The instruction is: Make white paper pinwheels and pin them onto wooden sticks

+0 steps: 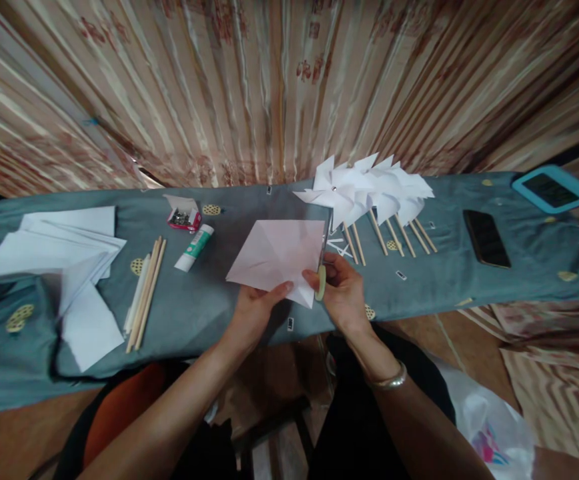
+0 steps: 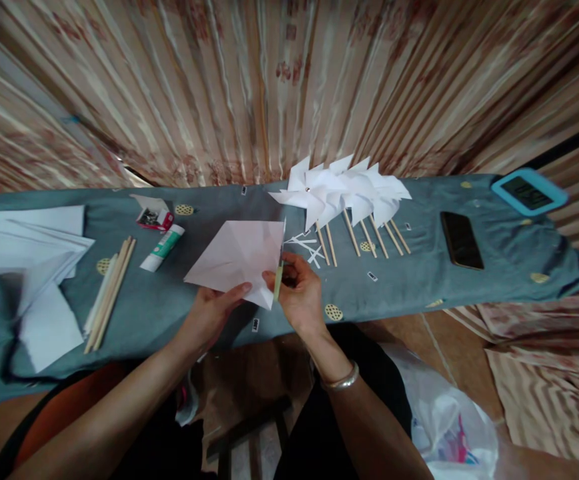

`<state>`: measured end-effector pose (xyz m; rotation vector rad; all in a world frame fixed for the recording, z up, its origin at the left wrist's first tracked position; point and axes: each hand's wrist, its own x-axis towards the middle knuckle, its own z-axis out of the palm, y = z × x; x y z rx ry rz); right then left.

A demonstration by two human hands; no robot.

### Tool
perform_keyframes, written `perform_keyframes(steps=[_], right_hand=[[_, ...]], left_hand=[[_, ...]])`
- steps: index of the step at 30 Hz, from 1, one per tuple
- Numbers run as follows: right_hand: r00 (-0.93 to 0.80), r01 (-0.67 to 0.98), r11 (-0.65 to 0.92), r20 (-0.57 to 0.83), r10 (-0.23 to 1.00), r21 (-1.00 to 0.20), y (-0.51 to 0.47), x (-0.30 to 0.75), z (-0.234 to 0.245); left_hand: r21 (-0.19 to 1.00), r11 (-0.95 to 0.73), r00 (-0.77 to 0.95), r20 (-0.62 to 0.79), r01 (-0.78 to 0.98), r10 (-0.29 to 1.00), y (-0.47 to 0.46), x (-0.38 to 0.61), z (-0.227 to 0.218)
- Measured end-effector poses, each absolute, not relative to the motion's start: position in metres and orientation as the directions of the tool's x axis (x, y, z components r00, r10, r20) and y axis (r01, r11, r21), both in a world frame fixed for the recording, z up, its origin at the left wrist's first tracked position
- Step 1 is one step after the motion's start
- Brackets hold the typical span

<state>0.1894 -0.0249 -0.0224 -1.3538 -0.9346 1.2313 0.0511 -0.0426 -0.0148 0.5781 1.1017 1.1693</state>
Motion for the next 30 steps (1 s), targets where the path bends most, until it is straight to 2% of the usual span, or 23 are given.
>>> perform_keyframes(steps=[3, 9, 13, 17, 23, 30], right_hand=[[0.133, -0.082, -0.177, -0.187, 0.973, -0.981, -0.026, 0.187, -0.025], [0.043, -0.061, -0.183, -0.186, 0.982, -0.981, -0.032, 0.189, -0.02], [-0.117, -0.063, -0.196, -0.188, 0.975, -0.979, -0.043, 0.19, -0.016], [-0.297, -0.065, -0.251, -0.222, 0.929, -0.966, -0.058, 0.187, -0.017], [-0.458, -0.055, -0.443, -0.372, 0.807, -0.895, -0.071, 0.174, -0.02], [-0.464, -0.093, -0.509, -0.415, 0.783, -0.856, -0.071, 0.168, -0.019]], left_hand=[[0.862, 0.276, -0.132, -0.36, -0.424, 0.923, -0.038, 0.051, -0.016], [0.939, 0.13, -0.269, -0.221, -0.318, 0.937, -0.024, 0.036, -0.011], [0.958, 0.046, -0.334, -0.144, -0.283, 0.932, -0.014, 0.021, -0.005], [0.947, -0.01, -0.413, -0.131, -0.322, 0.901, -0.007, 0.011, 0.001], [0.927, -0.009, -0.432, -0.165, -0.375, 0.887, -0.005, 0.007, 0.004], [0.953, -0.089, -0.427, -0.045, -0.289, 0.903, -0.004, 0.005, 0.0]])
